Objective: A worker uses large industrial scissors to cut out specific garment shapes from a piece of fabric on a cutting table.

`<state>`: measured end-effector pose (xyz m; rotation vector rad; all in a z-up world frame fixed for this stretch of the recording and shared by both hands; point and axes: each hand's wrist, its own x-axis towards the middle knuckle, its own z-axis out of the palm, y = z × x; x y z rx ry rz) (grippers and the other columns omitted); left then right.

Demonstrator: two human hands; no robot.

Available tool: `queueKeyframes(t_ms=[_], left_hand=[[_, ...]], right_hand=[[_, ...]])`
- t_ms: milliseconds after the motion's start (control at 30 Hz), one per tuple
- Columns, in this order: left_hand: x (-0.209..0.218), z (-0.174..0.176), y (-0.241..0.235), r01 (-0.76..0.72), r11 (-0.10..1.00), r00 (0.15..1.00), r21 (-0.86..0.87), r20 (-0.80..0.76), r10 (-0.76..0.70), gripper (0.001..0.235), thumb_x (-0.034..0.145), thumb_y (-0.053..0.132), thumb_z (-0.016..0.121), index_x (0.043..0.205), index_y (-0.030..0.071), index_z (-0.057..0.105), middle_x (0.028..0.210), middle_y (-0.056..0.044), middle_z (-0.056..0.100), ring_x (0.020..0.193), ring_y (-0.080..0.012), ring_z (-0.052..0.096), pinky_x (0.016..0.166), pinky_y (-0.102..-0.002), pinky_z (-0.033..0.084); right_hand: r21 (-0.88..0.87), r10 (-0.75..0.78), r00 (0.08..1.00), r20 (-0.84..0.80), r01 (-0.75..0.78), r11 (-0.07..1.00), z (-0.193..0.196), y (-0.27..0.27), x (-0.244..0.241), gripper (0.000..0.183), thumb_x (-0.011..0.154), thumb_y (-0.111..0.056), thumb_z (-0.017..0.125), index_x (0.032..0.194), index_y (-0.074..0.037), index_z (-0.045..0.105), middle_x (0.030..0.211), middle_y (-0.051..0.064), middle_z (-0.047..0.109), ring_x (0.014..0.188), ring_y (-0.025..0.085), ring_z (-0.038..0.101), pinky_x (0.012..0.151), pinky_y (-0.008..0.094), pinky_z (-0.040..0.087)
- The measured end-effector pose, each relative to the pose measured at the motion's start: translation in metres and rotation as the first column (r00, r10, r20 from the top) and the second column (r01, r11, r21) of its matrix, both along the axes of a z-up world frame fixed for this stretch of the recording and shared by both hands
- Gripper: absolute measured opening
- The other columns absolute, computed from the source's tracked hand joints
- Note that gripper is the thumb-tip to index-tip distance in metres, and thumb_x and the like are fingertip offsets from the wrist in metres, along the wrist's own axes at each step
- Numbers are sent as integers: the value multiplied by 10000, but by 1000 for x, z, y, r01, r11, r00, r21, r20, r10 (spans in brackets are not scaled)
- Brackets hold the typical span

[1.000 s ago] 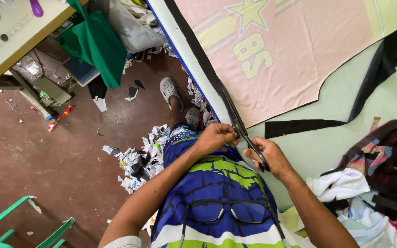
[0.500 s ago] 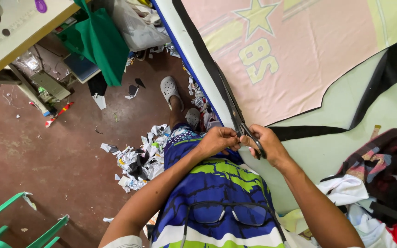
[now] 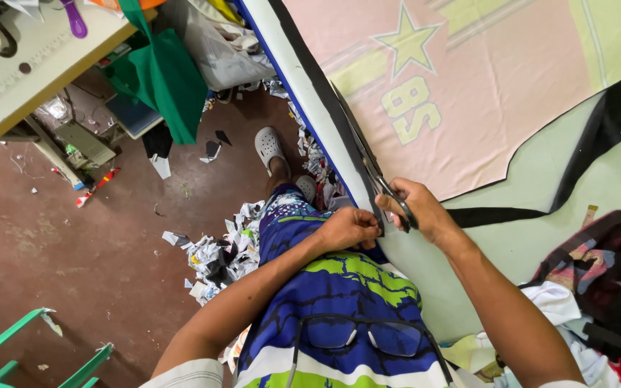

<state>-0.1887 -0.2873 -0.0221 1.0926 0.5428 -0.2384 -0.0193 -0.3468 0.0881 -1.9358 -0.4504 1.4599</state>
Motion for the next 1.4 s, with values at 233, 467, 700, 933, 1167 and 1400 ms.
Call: queueKeyframes(t_ms=[233,467,700,933,1167,1400], left_hand=[[8,12,29,233,948,972,218,-39,-230,166,856,258,714,964,135,746,692,-10,760,729,-134,765,659,-309,637],[11,86,153,140,499,984,855,-66,-164,371,958,442,615,1190,163,695,1100,-102,708,790,-255,723,705,-361,565],[0,54,208,25,50,948,998,-8,-317,540,975,453,562,1434,168,569,1519,-74,513,842,-298,695,702,-409,562],[2,48,220,237,144,899,961,-161,-407,573,991,452,530,1521,246,460,1547,-33,468,902,-244,698,757,-372,547],[-3,12,224,-45,146,921,988,97,-377,744,846,356,698,1540,272,442,1559,1,450,890,-339,679,765,-476,580],[2,11,233,84,220,899,972,21,-438,690,837,291,722,1492,276,504,1557,19,435,933,-367,682,804,-509,589]], right_hand=[[9,51,999,-2,-51,999,3,41,8,507,849,-494,828,815,-35,616,458,138,536,375,179,525,349,246,414],[-52,54,997,58,-51,997,-5,39,7,491,814,-473,857,762,-34,642,430,142,550,356,195,549,327,266,418],[-20,125,992,21,-125,992,-2,73,19,511,843,-504,804,840,-15,652,511,154,610,422,215,590,396,289,452],[-198,194,957,216,-152,968,0,93,9,474,773,-448,870,755,-30,648,417,144,557,375,245,572,411,314,434],[-155,117,990,79,-104,982,-14,117,19,547,776,-591,824,821,-69,668,482,127,603,453,226,614,451,316,474],[-184,127,981,149,-98,978,-11,138,21,487,760,-465,884,711,-43,645,383,150,543,339,230,552,379,289,416]])
